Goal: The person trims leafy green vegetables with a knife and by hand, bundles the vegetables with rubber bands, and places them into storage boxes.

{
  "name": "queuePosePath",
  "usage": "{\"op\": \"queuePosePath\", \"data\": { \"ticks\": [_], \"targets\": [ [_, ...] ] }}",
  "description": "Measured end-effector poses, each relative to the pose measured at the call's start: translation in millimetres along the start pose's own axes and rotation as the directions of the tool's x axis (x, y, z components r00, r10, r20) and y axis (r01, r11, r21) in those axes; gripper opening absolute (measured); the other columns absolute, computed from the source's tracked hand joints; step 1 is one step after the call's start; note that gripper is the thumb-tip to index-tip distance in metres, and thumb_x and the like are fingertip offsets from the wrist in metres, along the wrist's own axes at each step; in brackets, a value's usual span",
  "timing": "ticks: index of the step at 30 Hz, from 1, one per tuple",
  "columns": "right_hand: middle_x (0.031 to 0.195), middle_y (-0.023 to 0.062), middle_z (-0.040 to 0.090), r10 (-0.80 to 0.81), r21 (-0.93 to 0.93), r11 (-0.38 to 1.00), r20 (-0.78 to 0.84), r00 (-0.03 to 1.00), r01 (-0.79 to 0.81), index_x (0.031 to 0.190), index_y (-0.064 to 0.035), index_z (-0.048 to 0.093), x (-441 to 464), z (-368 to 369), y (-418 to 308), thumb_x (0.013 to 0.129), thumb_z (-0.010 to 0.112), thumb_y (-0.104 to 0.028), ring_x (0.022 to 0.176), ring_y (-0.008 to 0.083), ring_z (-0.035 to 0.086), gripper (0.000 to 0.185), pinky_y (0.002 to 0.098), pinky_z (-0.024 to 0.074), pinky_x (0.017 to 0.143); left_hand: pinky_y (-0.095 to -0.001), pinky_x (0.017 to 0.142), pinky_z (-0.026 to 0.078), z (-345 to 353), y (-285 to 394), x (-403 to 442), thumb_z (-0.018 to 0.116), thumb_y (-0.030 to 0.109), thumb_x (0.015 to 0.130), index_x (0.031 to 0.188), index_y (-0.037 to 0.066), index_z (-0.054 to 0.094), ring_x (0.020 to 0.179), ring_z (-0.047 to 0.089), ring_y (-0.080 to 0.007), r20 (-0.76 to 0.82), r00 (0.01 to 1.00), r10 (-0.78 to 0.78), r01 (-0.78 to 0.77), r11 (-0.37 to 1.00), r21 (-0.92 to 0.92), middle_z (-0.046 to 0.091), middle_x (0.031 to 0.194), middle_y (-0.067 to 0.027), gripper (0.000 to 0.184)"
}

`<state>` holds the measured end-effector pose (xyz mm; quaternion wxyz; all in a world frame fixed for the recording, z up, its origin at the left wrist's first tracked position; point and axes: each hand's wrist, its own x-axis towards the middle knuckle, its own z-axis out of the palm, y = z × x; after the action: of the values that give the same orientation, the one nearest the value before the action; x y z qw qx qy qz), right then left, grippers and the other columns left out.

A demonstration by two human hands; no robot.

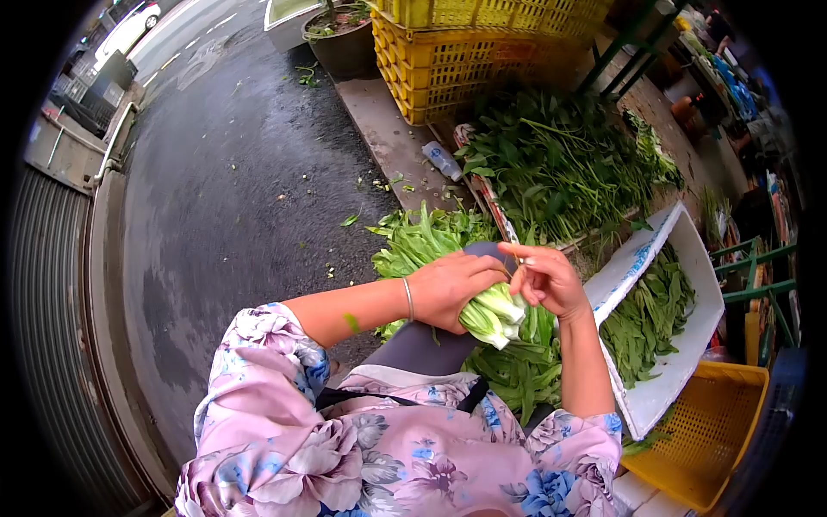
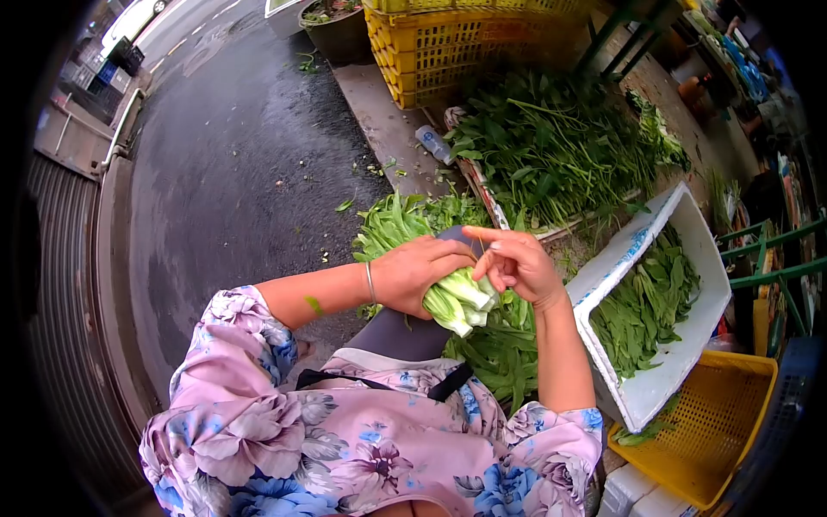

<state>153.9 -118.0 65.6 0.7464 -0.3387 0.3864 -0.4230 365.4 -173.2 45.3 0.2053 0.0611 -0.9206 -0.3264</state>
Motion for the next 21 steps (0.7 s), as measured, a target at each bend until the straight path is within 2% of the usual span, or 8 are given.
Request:
{"op": "queuePosePath", "data": {
  "ticks": [1, 5, 7, 11, 16, 19, 20, 21],
  "targets": [
    [0.061, 0.0132, 0.060, -0.006, 0.005, 1.000, -0.009, 1.000, 0.006, 0.122, 0.0052, 0.042, 2.2, -3.9, 2.6, 0.086, 0.043, -0.012, 0.039, 0.0094, 0.047, 0.040, 0.0172, 0.0339, 0.036, -0.0372, 0.078, 0.041, -1.0, 1.1, -0.5, 0.075, 0.024, 0.049, 0.111, 0.007, 0.045, 0.095, 0.051, -0.0283, 0.009, 1.000, 0.007, -0.007, 1.000, -0.004, 0.046, 0.114, -0.0090, 0.071],
    [0.064, 0.0071, 0.061, -0.068, -0.251, 0.968, -0.366, 0.928, -0.028, 0.126, -0.0029, 0.041, 15.5, -5.3, 17.7, 0.087, 0.050, -0.015, 0.039, 0.0054, 0.045, 0.042, 0.0164, 0.0330, 0.036, -0.0402, 0.084, 0.041, -0.9, -0.8, -3.3, 0.078, 0.021, 0.046, 0.114, 0.008, 0.044, 0.098, 0.049, -0.0347, 0.014, 1.000, -0.021, 0.020, 0.997, 0.073, 0.034, 0.128, -0.0158, 0.077],
    [0.065, 0.0042, 0.061, -0.172, -0.389, 0.921, -0.378, 0.910, 0.013, 0.124, -0.0003, 0.042, 25.9, -4.5, 26.5, 0.084, 0.057, -0.019, 0.044, 0.0037, 0.045, 0.046, 0.0165, 0.0345, 0.040, -0.0406, 0.084, 0.041, -4.8, 3.9, -0.8, 0.078, 0.021, 0.045, 0.114, 0.009, 0.045, 0.097, 0.050, -0.0347, 0.034, 0.997, -0.071, 0.070, 0.997, 0.038, 0.029, 0.131, -0.0168, 0.077],
    [0.076, 0.0041, 0.062, -0.246, -0.425, 0.902, -0.366, 0.897, 0.074, 0.126, 0.0021, 0.036, 35.9, -2.6, 22.1, 0.077, 0.067, -0.029, 0.060, 0.0057, 0.049, 0.066, 0.0192, 0.0397, 0.053, -0.0400, 0.086, 0.041, -5.1, 7.8, 0.7, 0.079, 0.020, 0.044, 0.114, 0.009, 0.045, 0.107, 0.043, -0.0367, 0.027, 0.995, -0.097, 0.095, 0.994, 0.063, 0.028, 0.129, -0.0183, 0.078],
    [0.089, 0.0124, 0.063, -0.192, -0.313, 0.944, -0.254, 0.948, 0.107, 0.118, 0.0033, 0.038, 38.8, 14.8, 17.3, 0.072, 0.072, -0.030, 0.081, 0.0124, 0.058, 0.066, 0.0246, 0.0467, 0.069, -0.0415, 0.089, 0.038, -4.5, 12.9, 3.2, 0.077, 0.024, 0.048, 0.115, 0.009, 0.044, 0.110, 0.041, -0.0381, 0.154, 0.961, -0.231, 0.219, 0.971, 0.092, 0.038, 0.119, -0.0210, 0.077],
    [0.091, 0.0128, 0.062, -0.190, -0.365, 0.923, -0.150, 0.970, 0.124, 0.121, 0.0043, 0.034, 40.0, 18.2, 20.0, 0.072, 0.072, -0.029, 0.077, 0.0128, 0.058, 0.070, 0.0243, 0.0469, 0.068, -0.0411, 0.090, 0.037, 0.2, 5.7, 4.0, 0.076, 0.024, 0.048, 0.116, 0.007, 0.043, 0.107, 0.043, -0.0370, 0.076, 0.996, -0.038, 0.028, 0.991, 0.133, 0.045, 0.109, -0.0186, 0.077],
    [0.085, 0.0113, 0.064, -0.273, -0.419, 0.891, -0.183, 0.945, 0.176, 0.110, 0.0064, 0.047, 39.4, 18.4, 23.3, 0.071, 0.072, -0.032, 0.072, 0.0112, 0.059, 0.060, 0.0229, 0.0470, 0.066, -0.0396, 0.087, 0.038, 0.1, 5.3, 5.8, 0.075, 0.023, 0.049, 0.115, 0.006, 0.043, 0.100, 0.047, -0.0345, 0.046, 0.999, 0.007, -0.012, 0.992, 0.123, 0.049, 0.100, -0.0152, 0.076],
    [0.085, 0.0113, 0.064, -0.276, -0.410, 0.894, -0.187, 0.943, 0.180, 0.110, 0.0064, 0.047, 37.9, 14.5, 24.9, 0.071, 0.072, -0.032, 0.072, 0.0112, 0.059, 0.060, 0.0229, 0.0470, 0.066, -0.0396, 0.087, 0.038, -0.6, 5.9, 6.4, 0.075, 0.023, 0.049, 0.115, 0.006, 0.043, 0.100, 0.047, -0.0345, 0.057, 0.998, 0.005, -0.012, 0.992, 0.124, 0.049, 0.100, -0.0152, 0.076]
  ]
}}
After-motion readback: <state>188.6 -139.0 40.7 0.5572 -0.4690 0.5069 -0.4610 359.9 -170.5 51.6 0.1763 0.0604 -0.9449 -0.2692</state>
